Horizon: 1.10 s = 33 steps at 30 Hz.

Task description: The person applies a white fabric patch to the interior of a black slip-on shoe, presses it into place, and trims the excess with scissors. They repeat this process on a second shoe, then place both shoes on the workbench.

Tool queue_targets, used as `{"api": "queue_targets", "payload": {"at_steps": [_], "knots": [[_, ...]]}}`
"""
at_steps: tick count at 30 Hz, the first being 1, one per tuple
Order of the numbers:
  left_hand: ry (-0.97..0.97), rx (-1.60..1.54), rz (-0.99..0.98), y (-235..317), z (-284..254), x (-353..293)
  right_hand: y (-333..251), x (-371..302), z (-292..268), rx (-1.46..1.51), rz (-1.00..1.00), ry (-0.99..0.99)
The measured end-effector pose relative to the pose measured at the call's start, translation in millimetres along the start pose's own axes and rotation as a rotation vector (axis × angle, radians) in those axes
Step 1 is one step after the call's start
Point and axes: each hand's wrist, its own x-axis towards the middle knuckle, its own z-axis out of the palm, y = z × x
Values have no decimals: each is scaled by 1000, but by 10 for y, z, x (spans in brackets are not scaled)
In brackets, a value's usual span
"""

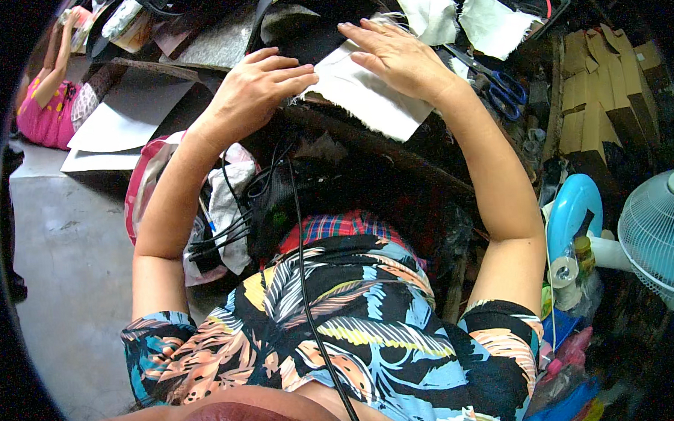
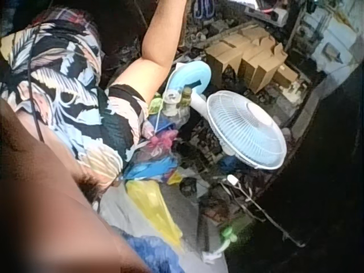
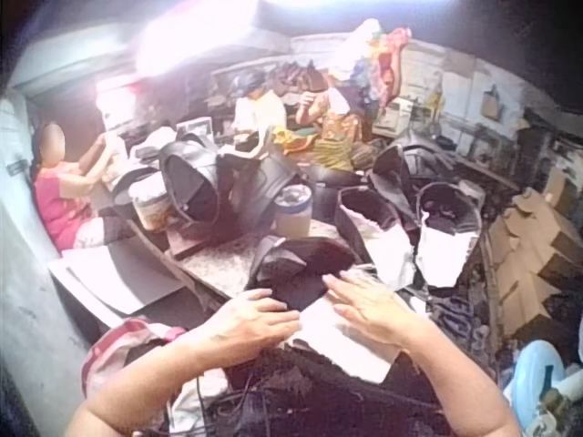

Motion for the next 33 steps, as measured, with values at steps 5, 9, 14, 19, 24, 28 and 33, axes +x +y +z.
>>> {"api": "queue_targets", "payload": {"at_steps": [5,9,14,19,24,28,33], "knots": [[123,-118,-20,129,120,-162,103,-101,209,-213,-132,80],[159,-124,-288,382,179,-36,111,-112,234,-197,-124,70],[70,169,-216,336,273,228,188,-150,187,74,-121,48],[155,24,-194,-40,-69,165,288,-341,-206,450,-181,-89],[223,-540,-414,-93,-640,120,230,-763,-654,937,-305,-6],[215,-746,-440,71,-893,16,-92,-1070,-764,757,-97,449],[266,-1315,-470,104,-967,4,-283,-1079,-926,847,129,598]]}}
